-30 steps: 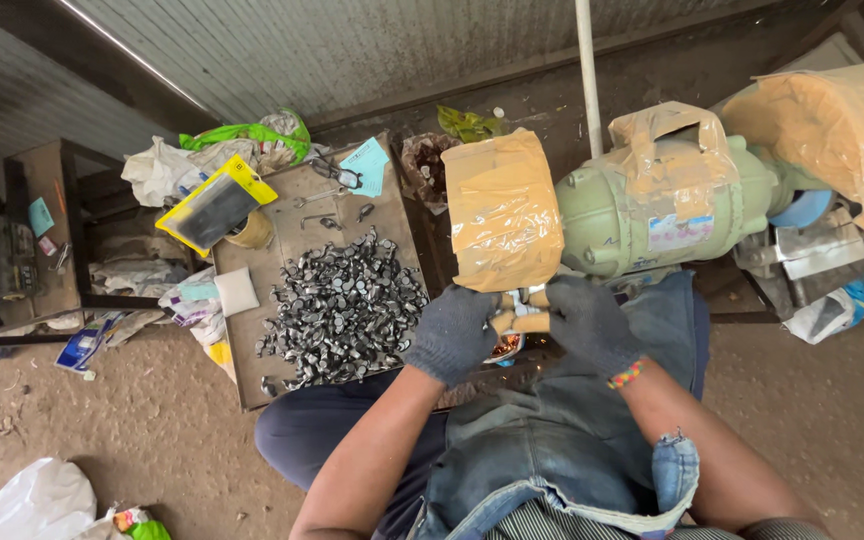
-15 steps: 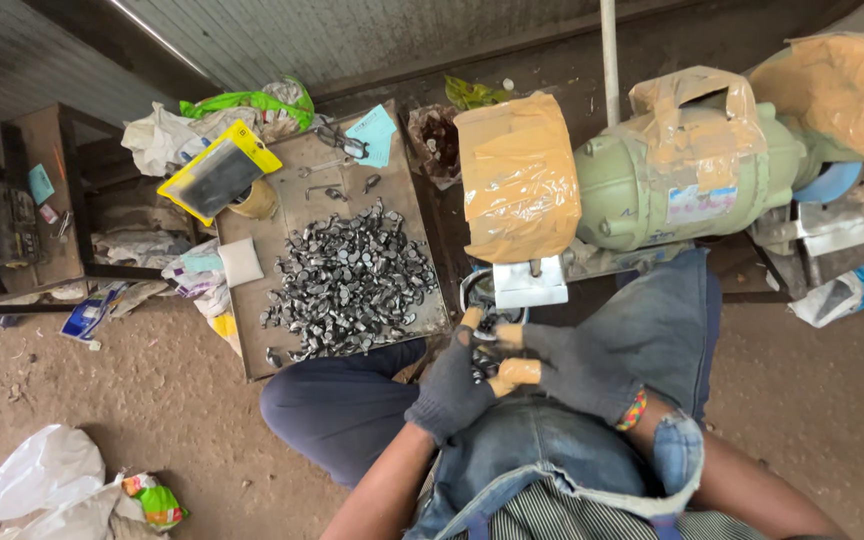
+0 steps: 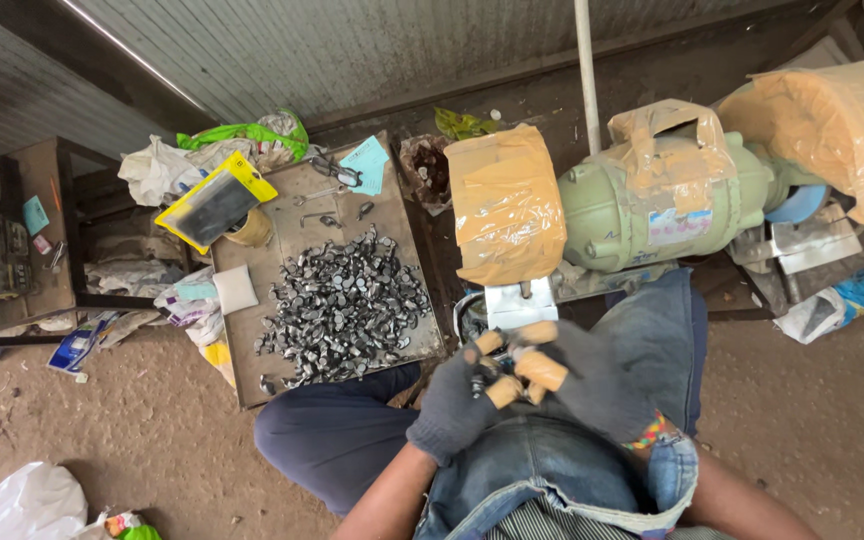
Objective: The person sits on the floor at a bench grinder and sharpens small metal pieces one at a time, holding each piece against the spinning wheel with both gloved hands while sparks fly, then places the ground piece onto a growing pile of finished pieces on the work table.
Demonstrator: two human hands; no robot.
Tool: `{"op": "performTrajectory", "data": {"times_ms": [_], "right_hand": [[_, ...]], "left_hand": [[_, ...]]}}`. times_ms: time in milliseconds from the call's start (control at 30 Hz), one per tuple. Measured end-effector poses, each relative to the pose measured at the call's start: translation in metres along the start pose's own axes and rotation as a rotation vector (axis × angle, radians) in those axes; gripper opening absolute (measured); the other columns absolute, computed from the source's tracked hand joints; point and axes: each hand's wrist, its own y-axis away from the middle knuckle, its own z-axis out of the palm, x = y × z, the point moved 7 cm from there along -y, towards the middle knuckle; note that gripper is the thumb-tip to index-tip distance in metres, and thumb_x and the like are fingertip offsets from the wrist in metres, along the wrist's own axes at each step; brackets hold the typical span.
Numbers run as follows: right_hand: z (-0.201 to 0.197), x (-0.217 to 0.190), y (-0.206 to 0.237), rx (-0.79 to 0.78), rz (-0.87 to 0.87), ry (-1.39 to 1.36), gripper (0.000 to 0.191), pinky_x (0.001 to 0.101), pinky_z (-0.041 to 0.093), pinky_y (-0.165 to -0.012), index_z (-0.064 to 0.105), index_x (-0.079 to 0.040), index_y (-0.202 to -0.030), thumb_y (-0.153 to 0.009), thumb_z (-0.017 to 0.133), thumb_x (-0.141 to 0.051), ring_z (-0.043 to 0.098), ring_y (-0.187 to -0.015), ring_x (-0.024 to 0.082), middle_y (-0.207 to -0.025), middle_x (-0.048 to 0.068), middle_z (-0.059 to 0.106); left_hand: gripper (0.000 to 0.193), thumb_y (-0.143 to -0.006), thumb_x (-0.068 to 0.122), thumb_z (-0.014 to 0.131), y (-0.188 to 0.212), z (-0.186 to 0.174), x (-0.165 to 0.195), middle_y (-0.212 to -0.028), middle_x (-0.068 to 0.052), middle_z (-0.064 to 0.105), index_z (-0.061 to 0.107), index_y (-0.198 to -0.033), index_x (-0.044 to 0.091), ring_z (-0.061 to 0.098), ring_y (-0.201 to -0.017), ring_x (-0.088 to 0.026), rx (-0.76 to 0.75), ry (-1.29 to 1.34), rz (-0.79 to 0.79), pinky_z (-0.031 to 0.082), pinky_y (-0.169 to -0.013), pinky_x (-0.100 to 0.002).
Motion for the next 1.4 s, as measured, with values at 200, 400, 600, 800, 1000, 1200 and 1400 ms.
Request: {"op": "performTrajectory", "data": {"times_ms": [200, 400, 600, 800, 1000, 1200, 1400], "right_hand": [[-0.031, 0.039, -0.023, 0.233, 0.037, 0.112, 0.033, 0.0309, 0.054, -0.058, 0.065, -0.002, -0.116, -0.087, 0.074, -0.016, 0.068, -0.075, 0.015, -0.094, 0.01, 0.074], [-0.04, 0.026, -0.032, 0.311, -0.239, 0.308, 0.054, 0.0356, 0.056, -0.073, 0.065, 0.001, -0.12, -0.076, 0.085, -0.022, 0.071, -0.09, 0.021, -0.104, 0.011, 0.073], [-0.042, -0.005, -0.045, 0.287, -0.303, 0.621, 0.033, 0.0413, 0.052, -0.076, 0.078, -0.006, -0.099, -0.076, 0.086, -0.027, 0.068, -0.087, 0.032, -0.092, 0.014, 0.069], [-0.042, -0.012, -0.071, 0.21, -0.377, 0.661, 0.034, 0.043, 0.053, -0.079, 0.077, -0.008, -0.097, -0.074, 0.084, -0.032, 0.069, -0.095, 0.033, -0.103, 0.014, 0.071], [-0.049, -0.016, -0.083, 0.133, -0.392, 0.555, 0.033, 0.0427, 0.053, -0.084, 0.079, -0.012, -0.104, -0.073, 0.081, -0.022, 0.067, -0.106, 0.034, -0.116, 0.014, 0.069], [-0.042, -0.024, -0.071, 0.127, -0.408, 0.581, 0.028, 0.0416, 0.054, -0.082, 0.08, -0.016, -0.107, -0.079, 0.078, -0.022, 0.069, -0.103, 0.033, -0.108, 0.011, 0.072], [-0.021, 0.006, -0.014, 0.06, -0.297, 0.663, 0.033, 0.0441, 0.054, -0.07, 0.077, -0.008, -0.095, -0.075, 0.081, -0.035, 0.069, -0.081, 0.033, -0.09, 0.013, 0.069]], "left_hand": [[0.037, -0.082, 0.034, 0.083, -0.028, -0.025, 0.007, -0.087, -0.009, 0.078, 0.076, -0.107, 0.007, 0.07, -0.078, -0.017, 0.228, -0.141, -0.14, 0.057, -0.073, -0.032], [0.037, -0.085, 0.041, 0.076, -0.066, -0.022, 0.05, -0.097, -0.013, 0.073, 0.075, -0.109, 0.013, 0.068, -0.096, -0.035, 0.162, -0.684, 0.201, 0.055, -0.082, -0.046], [0.032, -0.081, 0.027, 0.07, -0.099, -0.011, 0.056, -0.106, -0.014, 0.073, 0.077, -0.112, 0.018, 0.068, -0.102, -0.035, 0.011, -0.873, 0.206, 0.056, -0.082, -0.047], [0.027, -0.085, 0.032, 0.07, -0.118, -0.013, 0.055, -0.101, -0.009, 0.075, 0.077, -0.108, 0.019, 0.07, -0.098, -0.032, -0.06, -0.819, 0.31, 0.056, -0.083, -0.046], [0.026, -0.087, 0.032, 0.072, -0.117, -0.011, 0.055, -0.103, -0.012, 0.073, 0.076, -0.108, 0.017, 0.068, -0.1, -0.033, -0.091, -0.852, 0.249, 0.055, -0.082, -0.047], [0.028, -0.08, 0.024, 0.072, -0.096, -0.012, 0.056, -0.107, -0.015, 0.071, 0.078, -0.106, 0.016, 0.065, -0.103, -0.036, -0.02, -0.772, 0.226, 0.055, -0.081, -0.049], [0.039, -0.088, 0.039, 0.075, -0.031, -0.007, -0.014, -0.103, -0.013, 0.076, 0.072, -0.109, 0.006, 0.075, -0.098, -0.025, 0.042, -0.208, 0.145, 0.058, -0.085, -0.035]]}}
